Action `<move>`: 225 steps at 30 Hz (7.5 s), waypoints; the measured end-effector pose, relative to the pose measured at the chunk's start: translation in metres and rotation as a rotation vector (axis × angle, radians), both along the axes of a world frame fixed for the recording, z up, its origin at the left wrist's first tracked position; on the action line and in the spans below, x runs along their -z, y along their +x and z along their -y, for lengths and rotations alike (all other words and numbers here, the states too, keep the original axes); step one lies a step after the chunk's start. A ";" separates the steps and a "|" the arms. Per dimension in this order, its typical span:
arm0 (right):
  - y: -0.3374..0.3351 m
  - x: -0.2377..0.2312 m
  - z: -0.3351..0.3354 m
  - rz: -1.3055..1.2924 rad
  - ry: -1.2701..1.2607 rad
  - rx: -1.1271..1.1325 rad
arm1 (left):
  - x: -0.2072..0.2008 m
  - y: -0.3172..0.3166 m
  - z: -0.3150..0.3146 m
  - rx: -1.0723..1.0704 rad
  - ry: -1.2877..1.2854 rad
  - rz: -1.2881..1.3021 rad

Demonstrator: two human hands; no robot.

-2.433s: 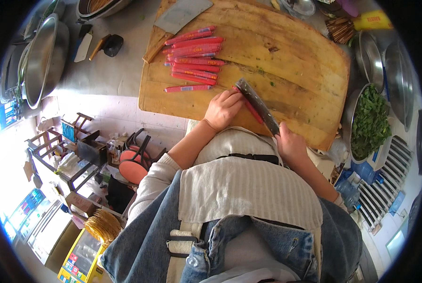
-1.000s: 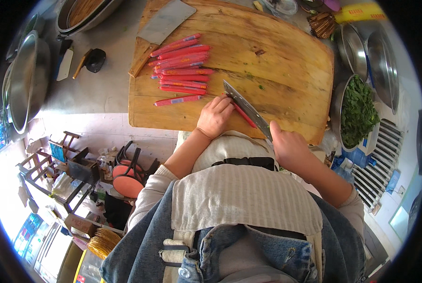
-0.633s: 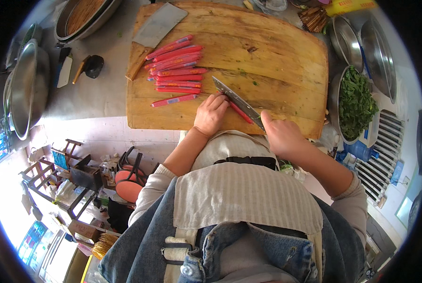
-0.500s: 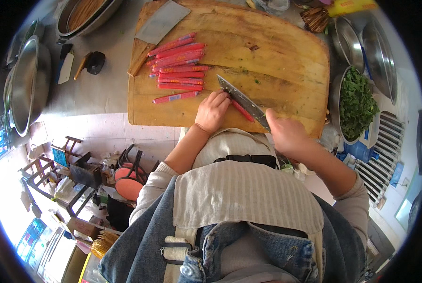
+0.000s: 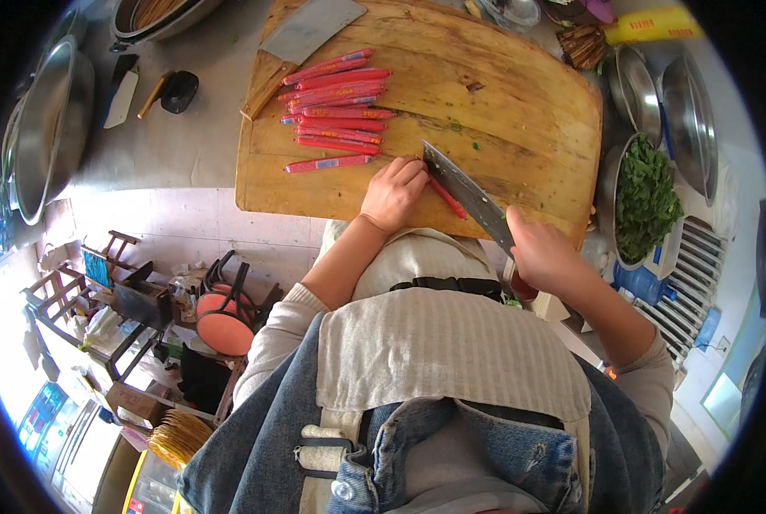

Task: The person unpacks red sausages from a cardboard box and places them on a wooden cutting board. They then use a cleaver to slice the sausages into smaller pieces, arranging them in rows on the board.

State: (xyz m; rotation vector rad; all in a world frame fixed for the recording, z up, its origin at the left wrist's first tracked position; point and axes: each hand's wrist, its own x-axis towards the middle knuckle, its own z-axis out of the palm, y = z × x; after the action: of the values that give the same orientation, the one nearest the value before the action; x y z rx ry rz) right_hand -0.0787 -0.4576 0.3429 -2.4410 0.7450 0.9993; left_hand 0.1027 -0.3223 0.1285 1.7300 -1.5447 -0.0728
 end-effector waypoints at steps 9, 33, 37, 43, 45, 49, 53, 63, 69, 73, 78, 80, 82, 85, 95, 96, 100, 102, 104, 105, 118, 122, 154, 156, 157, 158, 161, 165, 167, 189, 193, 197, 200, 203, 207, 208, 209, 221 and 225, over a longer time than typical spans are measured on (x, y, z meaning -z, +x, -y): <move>-0.020 0.016 -0.008 -0.077 0.004 0.037 | -0.021 0.039 0.021 0.014 0.191 0.010; -0.057 -0.012 -0.014 -0.187 -0.040 0.001 | -0.027 0.078 0.055 0.449 0.418 0.074; -0.065 -0.016 -0.010 -0.157 -0.047 -0.021 | -0.023 0.075 0.055 0.433 0.414 0.068; -0.101 -0.006 -0.002 0.105 -0.112 0.044 | -0.022 0.071 0.049 0.425 0.314 0.124; -0.111 -0.002 -0.005 0.181 -0.177 0.153 | -0.027 0.055 0.045 0.283 0.379 0.155; -0.114 0.012 -0.008 0.316 -0.229 0.339 | -0.035 0.000 0.059 0.011 0.168 -0.154; -0.114 0.023 -0.006 0.417 -0.212 0.319 | -0.028 0.022 0.021 -0.059 0.060 -0.030; -0.100 0.062 -0.007 0.413 -0.077 0.318 | -0.024 0.056 -0.073 -0.170 0.213 0.204; -0.094 0.063 0.002 0.399 -0.100 0.205 | -0.024 0.023 -0.027 0.012 0.093 0.203; -0.099 0.063 0.004 0.360 -0.248 0.212 | -0.020 0.018 -0.027 0.032 0.010 0.167; -0.090 0.073 -0.001 0.388 -0.207 0.086 | -0.015 0.011 -0.022 0.038 -0.082 0.162; -0.083 0.079 -0.007 0.406 -0.183 0.069 | -0.015 0.008 -0.018 0.033 -0.083 0.179; -0.077 0.083 -0.012 0.416 -0.170 0.050 | -0.016 0.007 -0.017 0.025 -0.087 0.185; -0.071 0.084 -0.016 0.407 -0.155 0.036 | -0.017 0.008 -0.020 0.020 -0.083 0.165; -0.051 0.072 -0.024 0.389 -0.141 0.021 | -0.017 0.009 -0.022 0.030 -0.008 0.096; -0.048 0.071 -0.024 0.391 -0.152 0.025 | -0.017 0.009 -0.023 0.041 0.015 0.085; -0.038 0.065 -0.024 0.376 -0.092 0.037 | -0.016 0.012 -0.021 0.053 -0.002 0.057; -0.034 0.061 -0.024 0.365 -0.079 0.034 | -0.016 0.013 -0.021 0.050 -0.007 0.059; -0.029 0.057 -0.023 0.345 -0.058 0.037 | -0.015 0.013 -0.020 0.047 -0.016 0.049; -0.027 0.055 -0.022 0.335 -0.047 0.038 | -0.015 0.014 -0.019 0.044 -0.021 0.045; 0.006 0.029 -0.003 0.158 0.081 -0.023 | -0.013 0.016 -0.018 0.041 -0.028 0.014; 0.016 0.020 -0.003 0.181 0.089 -0.021 | -0.014 0.016 -0.016 0.039 -0.042 -0.016; 0.021 0.001 -0.006 -0.132 0.022 -0.157 | -0.028 0.057 -0.009 -0.103 0.178 -0.056; 0.018 0.003 -0.004 -0.125 0.022 -0.178 | -0.030 0.065 -0.002 0.010 0.280 -0.077; 0.017 0.003 -0.003 -0.099 0.012 -0.186 | -0.030 0.067 -0.001 0.034 0.307 -0.081; 0.015 0.003 -0.003 -0.072 0.004 -0.197 | -0.030 0.068 0.000 0.057 0.336 -0.085; 0.014 0.004 -0.001 -0.069 -0.033 -0.232 | -0.026 0.068 -0.001 0.048 0.370 -0.114; 0.004 -0.002 0.004 -0.048 -0.006 -0.203 | -0.025 0.069 -0.001 0.052 0.365 -0.084; -0.002 -0.004 0.007 -0.065 0.016 -0.201 | -0.025 0.069 -0.001 0.054 0.384 -0.090; -0.064 -0.022 0.023 0.015 -0.045 -0.193 | -0.028 0.062 -0.005 0.009 0.414 -0.051; -0.105 -0.015 0.025 0.052 -0.212 -0.120 | -0.035 0.051 -0.002 -0.024 0.355 0.033; -0.125 0.000 0.019 0.132 -0.237 0.059 | -0.039 0.038 0.041 -0.152 0.204 0.153; -0.123 0.009 0.014 0.194 -0.233 0.079 | -0.036 0.034 0.059 -0.254 0.031 0.069; -0.120 0.016 0.011 0.233 -0.202 0.070 | -0.031 0.052 0.024 -0.252 -0.060 0.062; -0.110 0.036 0.004 0.337 -0.137 0.123 | -0.028 0.084 -0.055 -0.486 0.118 0.237; -0.108 0.041 0.001 0.326 -0.122 0.129 | -0.026 0.087 -0.067 -0.492 0.205 0.238; -0.104 0.046 0.001 0.317 -0.110 0.127 | -0.023 0.089 -0.070 -0.470 0.231 0.242; -0.070 0.054 0.006 0.368 -0.044 0.057 | -0.010 0.021 -0.039 -0.068 0.037 0.300; -0.059 0.058 0.001 0.284 -0.100 0.059 | -0.009 0.002 -0.022 0.018 -0.034 0.175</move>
State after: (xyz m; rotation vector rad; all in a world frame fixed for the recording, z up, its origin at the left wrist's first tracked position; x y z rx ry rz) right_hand -0.1373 -0.4588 0.2846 -2.5564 0.7784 0.5881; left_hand 0.1046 -0.3005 0.1378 1.7341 -1.6773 0.0978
